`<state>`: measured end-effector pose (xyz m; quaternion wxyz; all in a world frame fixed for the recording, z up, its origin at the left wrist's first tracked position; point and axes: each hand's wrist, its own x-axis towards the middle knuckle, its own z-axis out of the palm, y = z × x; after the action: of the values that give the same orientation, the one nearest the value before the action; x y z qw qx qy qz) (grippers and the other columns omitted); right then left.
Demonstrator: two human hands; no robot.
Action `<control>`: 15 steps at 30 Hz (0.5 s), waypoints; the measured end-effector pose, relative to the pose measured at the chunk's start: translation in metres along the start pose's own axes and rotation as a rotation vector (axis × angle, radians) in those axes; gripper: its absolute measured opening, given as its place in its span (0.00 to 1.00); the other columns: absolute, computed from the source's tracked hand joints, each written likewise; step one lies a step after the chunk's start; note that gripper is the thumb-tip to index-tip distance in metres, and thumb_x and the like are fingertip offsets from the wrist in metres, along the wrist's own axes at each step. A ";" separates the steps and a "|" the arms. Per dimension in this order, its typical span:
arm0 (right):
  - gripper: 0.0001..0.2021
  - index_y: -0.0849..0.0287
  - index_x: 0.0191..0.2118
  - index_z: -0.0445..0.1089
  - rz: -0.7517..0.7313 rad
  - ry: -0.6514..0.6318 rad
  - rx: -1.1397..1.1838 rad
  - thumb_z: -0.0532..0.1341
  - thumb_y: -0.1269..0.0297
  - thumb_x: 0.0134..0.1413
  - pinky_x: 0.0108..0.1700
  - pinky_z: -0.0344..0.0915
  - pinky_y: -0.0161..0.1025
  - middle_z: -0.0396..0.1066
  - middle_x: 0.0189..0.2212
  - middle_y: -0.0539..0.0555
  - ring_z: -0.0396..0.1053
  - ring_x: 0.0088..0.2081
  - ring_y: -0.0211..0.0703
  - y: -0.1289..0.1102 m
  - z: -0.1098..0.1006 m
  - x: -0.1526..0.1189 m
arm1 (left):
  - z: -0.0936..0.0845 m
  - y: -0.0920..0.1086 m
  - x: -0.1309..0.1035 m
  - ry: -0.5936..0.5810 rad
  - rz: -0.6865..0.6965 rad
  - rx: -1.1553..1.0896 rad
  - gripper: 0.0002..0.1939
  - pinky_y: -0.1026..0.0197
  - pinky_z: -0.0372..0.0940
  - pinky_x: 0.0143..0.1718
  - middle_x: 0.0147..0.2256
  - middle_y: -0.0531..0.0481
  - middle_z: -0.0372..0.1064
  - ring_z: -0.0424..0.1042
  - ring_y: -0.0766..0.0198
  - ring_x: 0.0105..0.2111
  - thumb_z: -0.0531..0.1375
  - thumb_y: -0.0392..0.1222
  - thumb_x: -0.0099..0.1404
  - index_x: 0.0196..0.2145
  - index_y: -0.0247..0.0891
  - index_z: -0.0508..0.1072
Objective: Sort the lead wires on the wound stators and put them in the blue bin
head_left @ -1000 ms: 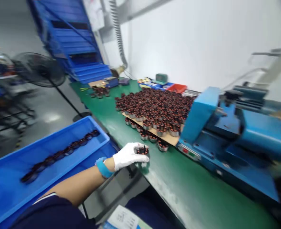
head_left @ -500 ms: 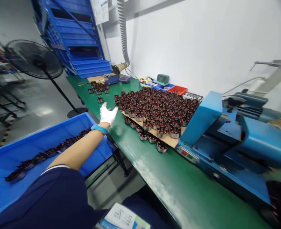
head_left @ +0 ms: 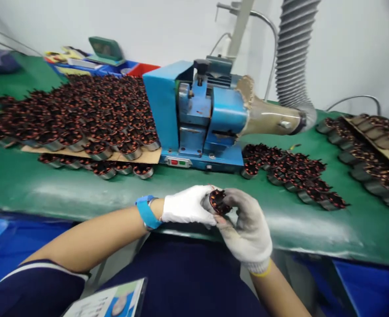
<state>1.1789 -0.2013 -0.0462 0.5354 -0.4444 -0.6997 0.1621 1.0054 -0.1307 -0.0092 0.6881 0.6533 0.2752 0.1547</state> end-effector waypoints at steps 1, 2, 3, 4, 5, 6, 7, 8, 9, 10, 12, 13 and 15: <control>0.32 0.50 0.58 0.60 0.016 0.093 -0.032 0.69 0.68 0.46 0.58 0.64 0.55 0.64 0.52 0.58 0.65 0.55 0.53 0.001 -0.001 0.000 | 0.000 0.002 0.004 0.036 0.035 -0.052 0.31 0.57 0.70 0.41 0.43 0.42 0.72 0.74 0.57 0.39 0.69 0.41 0.50 0.51 0.33 0.65; 0.36 0.50 0.59 0.59 0.067 0.165 -0.038 0.70 0.65 0.44 0.60 0.62 0.57 0.62 0.54 0.59 0.64 0.57 0.54 0.003 -0.002 0.000 | 0.000 0.004 0.007 0.106 0.060 -0.082 0.31 0.57 0.69 0.43 0.45 0.41 0.71 0.74 0.57 0.42 0.69 0.40 0.50 0.51 0.34 0.65; 0.37 0.50 0.61 0.57 0.136 0.201 0.001 0.71 0.62 0.44 0.60 0.61 0.58 0.60 0.56 0.61 0.63 0.58 0.55 0.006 -0.003 -0.001 | 0.000 0.006 0.008 0.184 0.077 -0.089 0.32 0.56 0.69 0.45 0.46 0.41 0.71 0.74 0.57 0.43 0.69 0.39 0.49 0.51 0.35 0.63; 0.37 0.51 0.62 0.55 0.201 0.193 0.079 0.69 0.58 0.46 0.60 0.62 0.59 0.59 0.57 0.63 0.63 0.58 0.56 0.009 -0.004 -0.001 | 0.000 0.009 0.008 0.248 0.080 -0.078 0.33 0.57 0.69 0.44 0.46 0.41 0.71 0.74 0.58 0.42 0.68 0.38 0.50 0.52 0.36 0.62; 0.37 0.51 0.62 0.53 0.250 0.150 0.170 0.67 0.54 0.49 0.59 0.63 0.59 0.58 0.58 0.64 0.64 0.58 0.56 0.012 -0.005 0.000 | -0.001 0.012 0.008 0.290 0.071 -0.054 0.33 0.57 0.70 0.41 0.45 0.42 0.71 0.74 0.59 0.40 0.68 0.38 0.50 0.53 0.37 0.62; 0.37 0.52 0.63 0.51 0.276 0.088 0.236 0.65 0.51 0.51 0.59 0.63 0.59 0.57 0.59 0.64 0.63 0.59 0.57 0.014 -0.005 0.002 | -0.003 0.015 0.008 0.307 0.063 -0.016 0.33 0.57 0.71 0.38 0.44 0.43 0.71 0.74 0.59 0.38 0.67 0.37 0.50 0.54 0.38 0.61; 0.38 0.52 0.64 0.49 0.285 0.021 0.245 0.64 0.50 0.51 0.60 0.62 0.59 0.56 0.61 0.65 0.62 0.60 0.57 0.015 -0.006 0.006 | -0.006 0.018 0.008 0.297 0.059 0.034 0.34 0.57 0.71 0.37 0.42 0.44 0.71 0.74 0.59 0.36 0.66 0.36 0.50 0.54 0.38 0.61; 0.40 0.52 0.65 0.48 0.278 -0.040 0.194 0.65 0.50 0.50 0.61 0.61 0.60 0.55 0.62 0.65 0.60 0.61 0.58 0.014 -0.007 0.012 | -0.010 0.021 0.009 0.273 0.068 0.088 0.34 0.57 0.71 0.36 0.41 0.45 0.71 0.74 0.58 0.36 0.66 0.35 0.49 0.54 0.39 0.62; 0.42 0.53 0.65 0.49 0.261 -0.093 0.099 0.67 0.51 0.48 0.62 0.59 0.60 0.53 0.63 0.64 0.58 0.63 0.59 0.012 -0.007 0.018 | -0.014 0.023 0.009 0.246 0.088 0.140 0.35 0.56 0.72 0.37 0.41 0.45 0.72 0.74 0.56 0.38 0.66 0.34 0.48 0.55 0.39 0.62; 0.42 0.53 0.65 0.50 0.237 -0.139 -0.007 0.68 0.54 0.46 0.64 0.58 0.59 0.53 0.63 0.63 0.56 0.63 0.59 0.009 -0.007 0.024 | -0.019 0.024 0.011 0.232 0.120 0.185 0.36 0.54 0.72 0.40 0.41 0.46 0.72 0.74 0.54 0.40 0.66 0.34 0.46 0.54 0.39 0.64; 0.40 0.54 0.64 0.54 0.156 -0.175 -0.136 0.68 0.57 0.46 0.64 0.57 0.57 0.56 0.62 0.61 0.57 0.63 0.57 0.002 -0.006 0.037 | -0.026 0.024 0.012 0.264 0.200 0.235 0.36 0.51 0.71 0.46 0.42 0.45 0.73 0.73 0.49 0.46 0.67 0.33 0.42 0.51 0.39 0.67; 0.38 0.54 0.63 0.56 0.105 -0.162 -0.148 0.67 0.57 0.47 0.64 0.58 0.55 0.58 0.61 0.60 0.58 0.62 0.55 -0.002 -0.004 0.042 | -0.029 0.023 0.013 0.306 0.237 0.237 0.35 0.50 0.70 0.50 0.43 0.45 0.73 0.71 0.46 0.49 0.68 0.34 0.40 0.49 0.40 0.69; 0.34 0.54 0.61 0.58 0.024 -0.091 -0.134 0.66 0.59 0.48 0.64 0.59 0.52 0.62 0.58 0.59 0.61 0.60 0.53 -0.006 0.000 0.049 | -0.030 0.021 0.012 0.419 0.296 0.191 0.33 0.49 0.68 0.54 0.45 0.45 0.73 0.67 0.43 0.55 0.69 0.35 0.39 0.46 0.41 0.72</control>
<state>1.1745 -0.1657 -0.0128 0.4702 -0.4798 -0.7271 0.1412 1.0010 -0.0975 0.0092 0.5213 0.7020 0.3265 0.3589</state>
